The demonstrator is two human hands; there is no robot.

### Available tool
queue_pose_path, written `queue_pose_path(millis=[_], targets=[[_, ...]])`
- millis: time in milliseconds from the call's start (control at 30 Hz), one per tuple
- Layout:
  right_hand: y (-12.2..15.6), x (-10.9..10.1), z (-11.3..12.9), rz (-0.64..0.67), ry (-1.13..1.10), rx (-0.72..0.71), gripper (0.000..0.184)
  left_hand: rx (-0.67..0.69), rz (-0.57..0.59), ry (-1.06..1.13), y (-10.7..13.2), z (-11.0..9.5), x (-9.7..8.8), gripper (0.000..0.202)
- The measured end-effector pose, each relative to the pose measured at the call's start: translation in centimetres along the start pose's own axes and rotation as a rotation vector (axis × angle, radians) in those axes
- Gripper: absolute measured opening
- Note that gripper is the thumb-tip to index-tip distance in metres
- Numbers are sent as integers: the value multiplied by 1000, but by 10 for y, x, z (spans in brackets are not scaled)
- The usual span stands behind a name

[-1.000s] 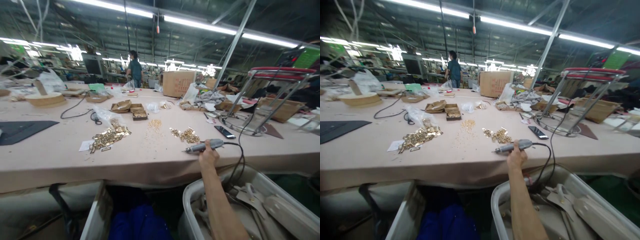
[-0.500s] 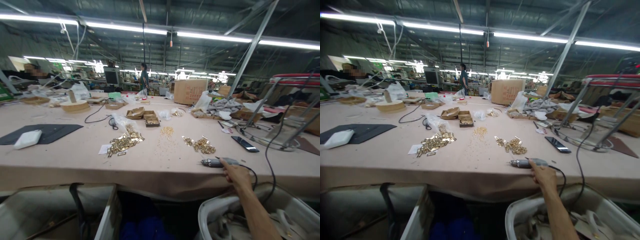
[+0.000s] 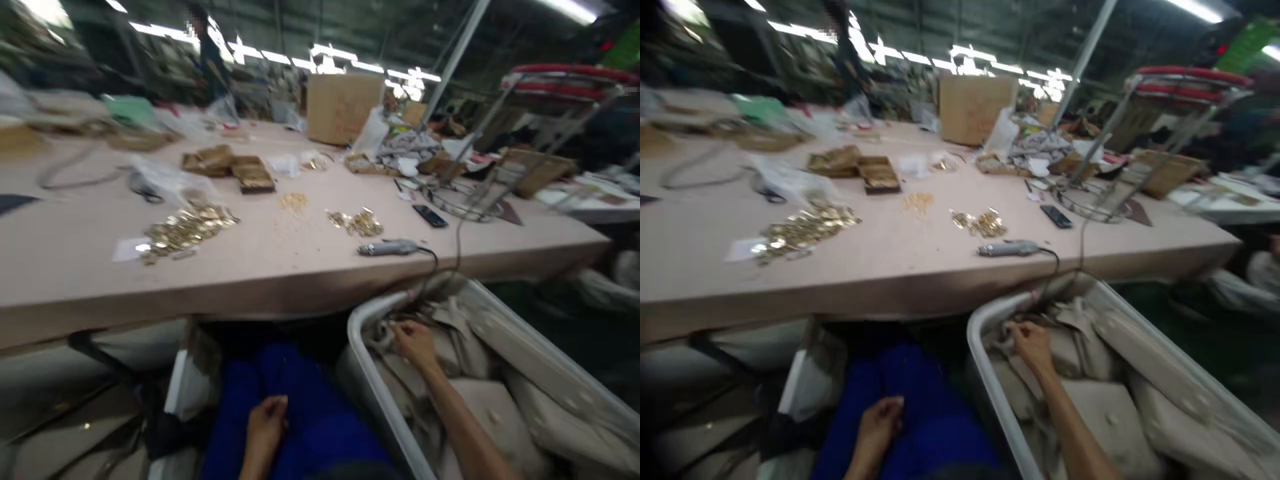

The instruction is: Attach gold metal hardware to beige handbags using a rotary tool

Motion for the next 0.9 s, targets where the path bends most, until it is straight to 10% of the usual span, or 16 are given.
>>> queue_pose_path(millis=[233,433,600,733,900], targets=[[71,-11,-90,3,377,-51,27,-103,43,20,-4,12,8,81],[35,-70,-110,-296,538,-84,36,-173,6,69,0,7,5,75],[-6,-161,-141,-522,872,12,63,-253,-11,157,-2,10,2,69],[-14,-205,-186,-462,1073,60,83,-291,-3,169,1,5,2,68],[-7,-213,-220,-376,1089,161,67,-286,-4,172,4,1,3,64]])
Point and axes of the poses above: each hand's wrist, its own y-axis away from the middle knuckle, its own x-axis out of the palm, z = x × y, the point moved 6 cm from there along -y, towards the middle knuckle, and after that the axes turned 12 degrees about -z, right-handed, at the moved point
